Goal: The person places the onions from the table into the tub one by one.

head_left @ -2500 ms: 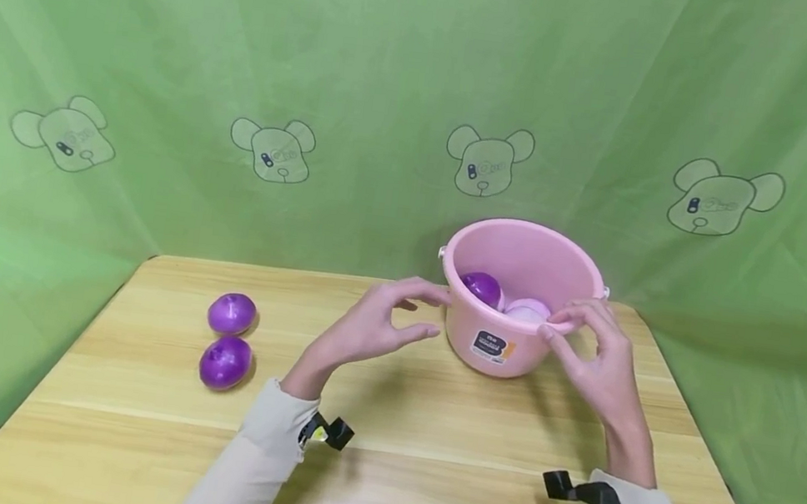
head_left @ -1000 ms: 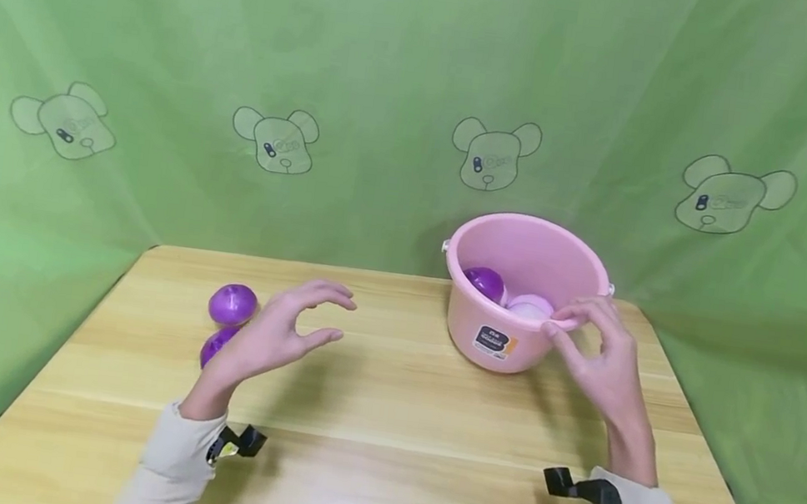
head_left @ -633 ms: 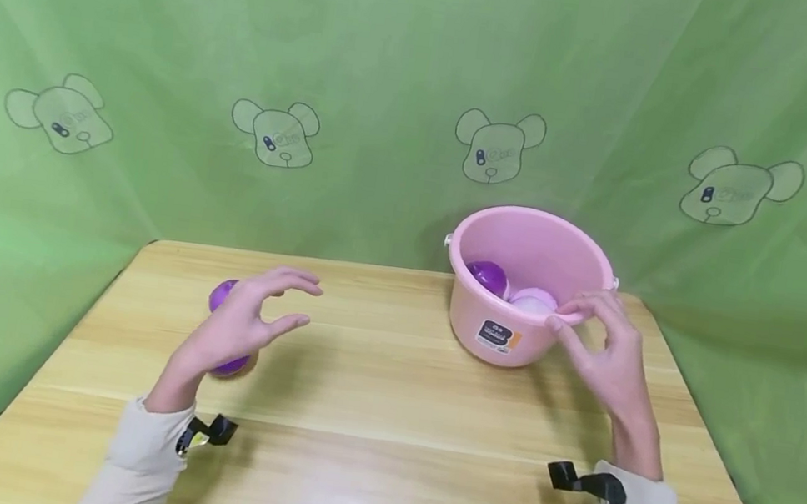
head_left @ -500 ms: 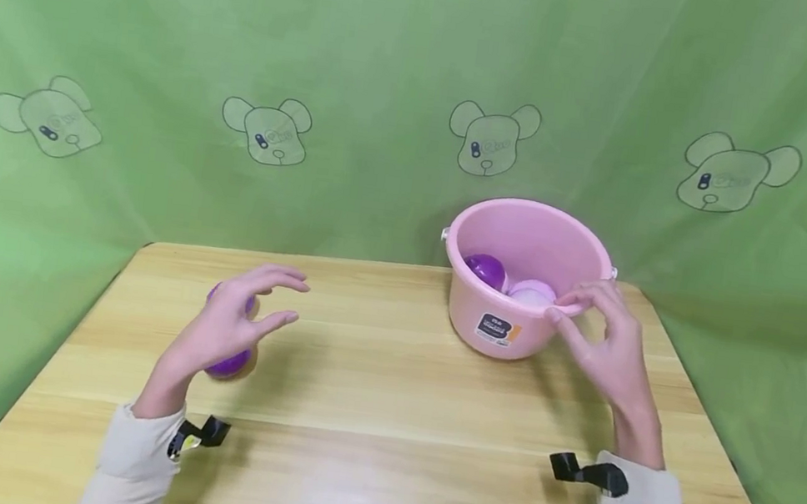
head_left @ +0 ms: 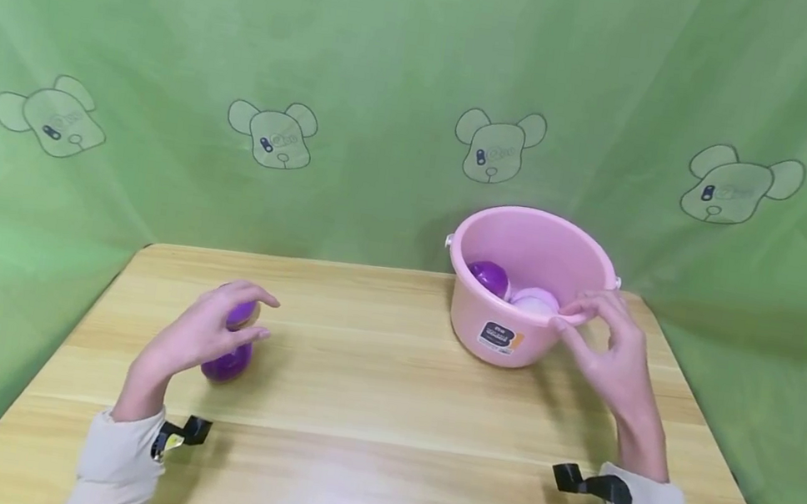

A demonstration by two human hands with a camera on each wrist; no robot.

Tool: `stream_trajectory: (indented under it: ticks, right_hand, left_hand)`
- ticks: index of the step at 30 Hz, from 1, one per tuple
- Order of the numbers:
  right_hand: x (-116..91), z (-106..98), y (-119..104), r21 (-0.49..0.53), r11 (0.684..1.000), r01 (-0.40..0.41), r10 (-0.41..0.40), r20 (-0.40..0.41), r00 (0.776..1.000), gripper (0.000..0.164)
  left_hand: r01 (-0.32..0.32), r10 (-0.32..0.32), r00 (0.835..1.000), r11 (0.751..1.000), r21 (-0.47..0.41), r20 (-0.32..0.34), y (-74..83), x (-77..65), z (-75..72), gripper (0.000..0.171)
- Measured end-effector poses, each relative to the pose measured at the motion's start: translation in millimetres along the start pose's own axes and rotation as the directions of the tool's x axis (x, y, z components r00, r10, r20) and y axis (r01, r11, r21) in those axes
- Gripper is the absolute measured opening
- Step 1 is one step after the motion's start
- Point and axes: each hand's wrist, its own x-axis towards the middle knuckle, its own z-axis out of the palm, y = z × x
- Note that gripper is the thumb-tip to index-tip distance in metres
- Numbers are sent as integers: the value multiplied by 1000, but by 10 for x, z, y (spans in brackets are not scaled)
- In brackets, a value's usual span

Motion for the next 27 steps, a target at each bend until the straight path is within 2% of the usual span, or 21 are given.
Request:
stream_trajectory:
  ticks: [7,14,22,27]
  right_hand:
    - [-7,26,-52,2,1000,20,-20,1,1000,22]
    - [-12,17,5,-8,1000,30,-30,-1,1000,21]
    - [-34,-21,-1,-14,1000,6,-6,-5,1000,23]
    - [-26,-11,2,-5,1000,17,-17,-12,1000,25]
  left_hand:
    - [114,-118,991,991,68,68,-143,-101,-33,33]
    - [236,-243,961,969,67,135,-240,-138,-14,39]
    - [301,-318,923,947,108,216,-288,-136,20,55]
    - [304,-327,919,944,132,221,-308,-133,98,55]
